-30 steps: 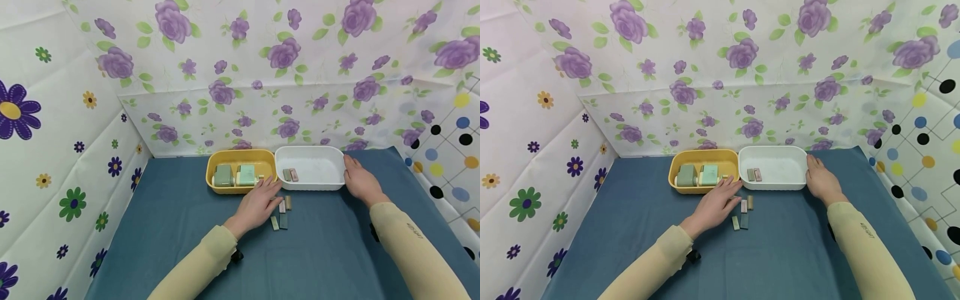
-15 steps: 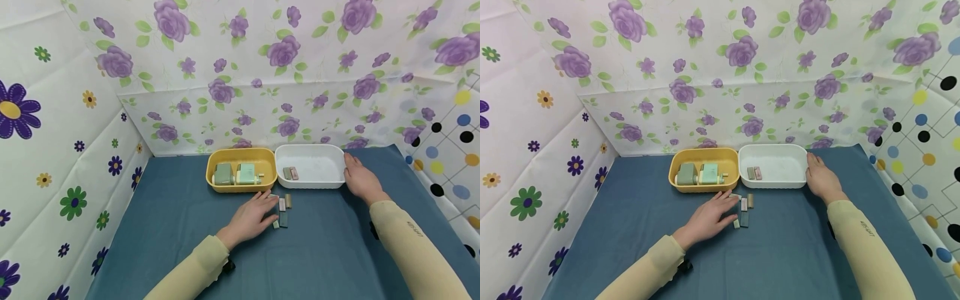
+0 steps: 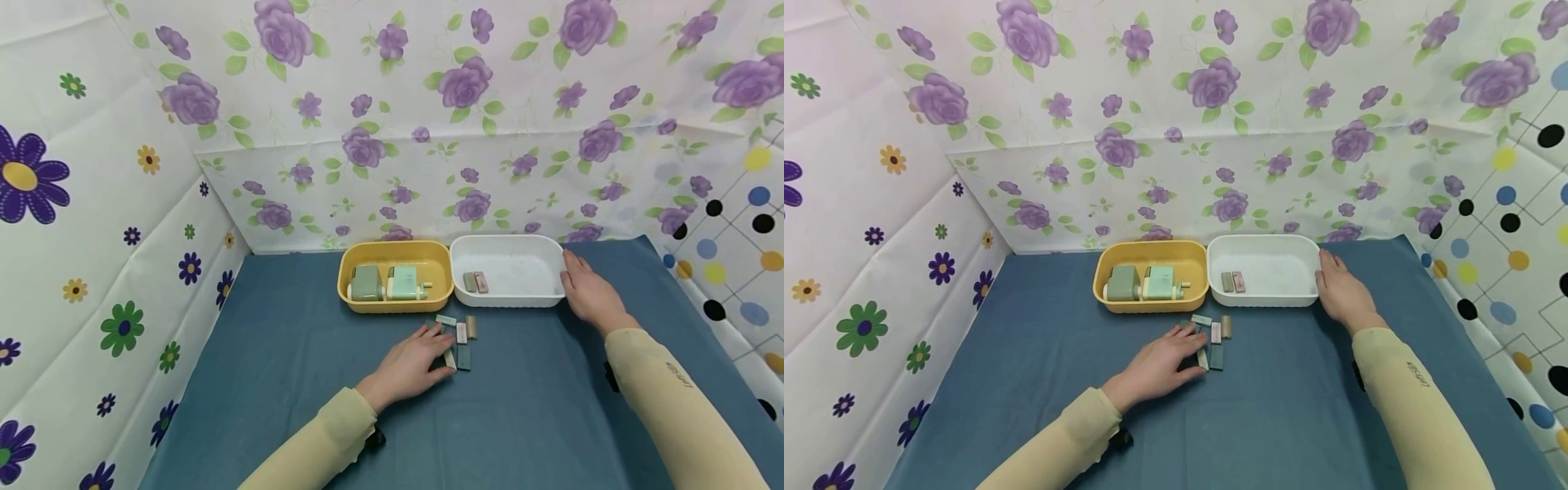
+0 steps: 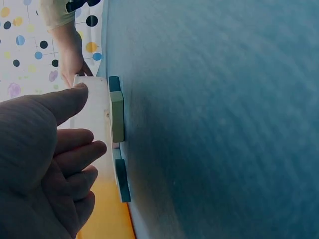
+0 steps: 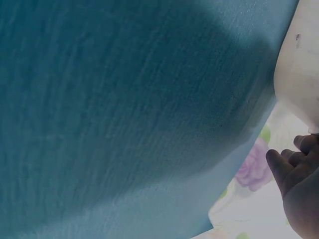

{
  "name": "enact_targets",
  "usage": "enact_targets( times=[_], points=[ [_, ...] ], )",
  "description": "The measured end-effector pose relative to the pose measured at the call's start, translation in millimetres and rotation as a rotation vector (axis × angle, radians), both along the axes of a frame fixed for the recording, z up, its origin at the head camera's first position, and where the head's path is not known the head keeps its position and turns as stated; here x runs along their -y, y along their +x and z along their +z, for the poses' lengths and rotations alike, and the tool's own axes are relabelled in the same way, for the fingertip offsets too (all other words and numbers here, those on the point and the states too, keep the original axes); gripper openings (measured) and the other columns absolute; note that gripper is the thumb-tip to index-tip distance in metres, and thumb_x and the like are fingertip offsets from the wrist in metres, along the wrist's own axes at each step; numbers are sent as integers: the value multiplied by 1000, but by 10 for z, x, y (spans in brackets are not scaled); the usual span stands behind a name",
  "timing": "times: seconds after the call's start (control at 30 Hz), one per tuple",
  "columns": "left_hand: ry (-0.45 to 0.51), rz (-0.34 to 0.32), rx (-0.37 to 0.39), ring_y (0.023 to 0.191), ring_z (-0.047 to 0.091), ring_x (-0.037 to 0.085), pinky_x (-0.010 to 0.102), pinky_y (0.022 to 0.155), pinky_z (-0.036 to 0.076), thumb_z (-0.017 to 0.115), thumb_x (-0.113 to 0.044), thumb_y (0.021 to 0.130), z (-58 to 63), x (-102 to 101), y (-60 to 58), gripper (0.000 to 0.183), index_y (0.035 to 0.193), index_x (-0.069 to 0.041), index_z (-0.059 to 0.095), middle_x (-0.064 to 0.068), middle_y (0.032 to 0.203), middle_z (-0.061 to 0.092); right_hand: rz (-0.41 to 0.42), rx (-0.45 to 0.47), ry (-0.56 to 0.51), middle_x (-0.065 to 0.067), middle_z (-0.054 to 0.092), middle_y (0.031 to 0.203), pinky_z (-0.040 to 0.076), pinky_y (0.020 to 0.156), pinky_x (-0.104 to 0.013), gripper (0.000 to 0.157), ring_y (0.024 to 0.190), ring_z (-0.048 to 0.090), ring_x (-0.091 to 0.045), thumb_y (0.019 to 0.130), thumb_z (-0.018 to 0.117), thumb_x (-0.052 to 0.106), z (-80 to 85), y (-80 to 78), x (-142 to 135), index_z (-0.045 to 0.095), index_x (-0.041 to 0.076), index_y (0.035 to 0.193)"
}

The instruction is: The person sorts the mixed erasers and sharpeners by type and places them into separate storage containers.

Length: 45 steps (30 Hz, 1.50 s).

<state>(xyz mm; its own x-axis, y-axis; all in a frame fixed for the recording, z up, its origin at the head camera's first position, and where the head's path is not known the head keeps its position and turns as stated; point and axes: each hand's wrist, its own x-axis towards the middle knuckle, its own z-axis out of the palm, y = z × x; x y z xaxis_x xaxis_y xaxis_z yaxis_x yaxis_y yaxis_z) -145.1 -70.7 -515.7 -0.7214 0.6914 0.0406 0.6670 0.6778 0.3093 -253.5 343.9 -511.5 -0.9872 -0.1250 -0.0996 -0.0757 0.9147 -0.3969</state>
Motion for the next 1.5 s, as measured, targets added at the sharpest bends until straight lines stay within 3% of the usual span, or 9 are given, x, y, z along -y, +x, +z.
enact_targets(
  times=[0.43, 0.93, 1.2, 1.5],
  points=[
    [-98, 22, -22, 157, 36, 24, 42, 130, 26, 73, -49, 102, -68, -35, 44, 65, 154, -11, 60, 5, 157, 57, -6, 3, -19, -28, 4, 176, 14, 124, -73, 69, 159, 7, -53, 119, 23, 37, -2, 5, 5, -4, 3, 171],
    [-145, 60, -55, 154, 42, 25, 44, 128, 31, 75, -47, 101, -72, -142, 58, 62, 151, -12, 63, 5, 155, 60, 2, 19, 7, -28, 3, 175, 13, 124, -72, 68, 160, 5, -53, 119, 24, 34, 35, 10, 27, -5, 1, 170],
    [-191, 66, -81, 153, 44, 21, 40, 127, 33, 74, -46, 102, -49, -176, 65, 58, 150, -15, 65, 1, 154, 61, 3, 13, 17, -29, 3, 175, 14, 124, -72, 67, 159, 5, -53, 119, 24, 33, 44, 33, 30, -4, 0, 170],
    [-169, 65, -73, 150, 47, 19, 38, 128, 31, 76, -40, 102, -54, -187, 56, 52, 148, -16, 67, -1, 151, 63, 0, 13, 9, -28, 4, 175, 13, 124, -72, 67, 160, 5, -53, 118, 25, 33, 50, 29, 47, -3, 0, 170]
  ],
)
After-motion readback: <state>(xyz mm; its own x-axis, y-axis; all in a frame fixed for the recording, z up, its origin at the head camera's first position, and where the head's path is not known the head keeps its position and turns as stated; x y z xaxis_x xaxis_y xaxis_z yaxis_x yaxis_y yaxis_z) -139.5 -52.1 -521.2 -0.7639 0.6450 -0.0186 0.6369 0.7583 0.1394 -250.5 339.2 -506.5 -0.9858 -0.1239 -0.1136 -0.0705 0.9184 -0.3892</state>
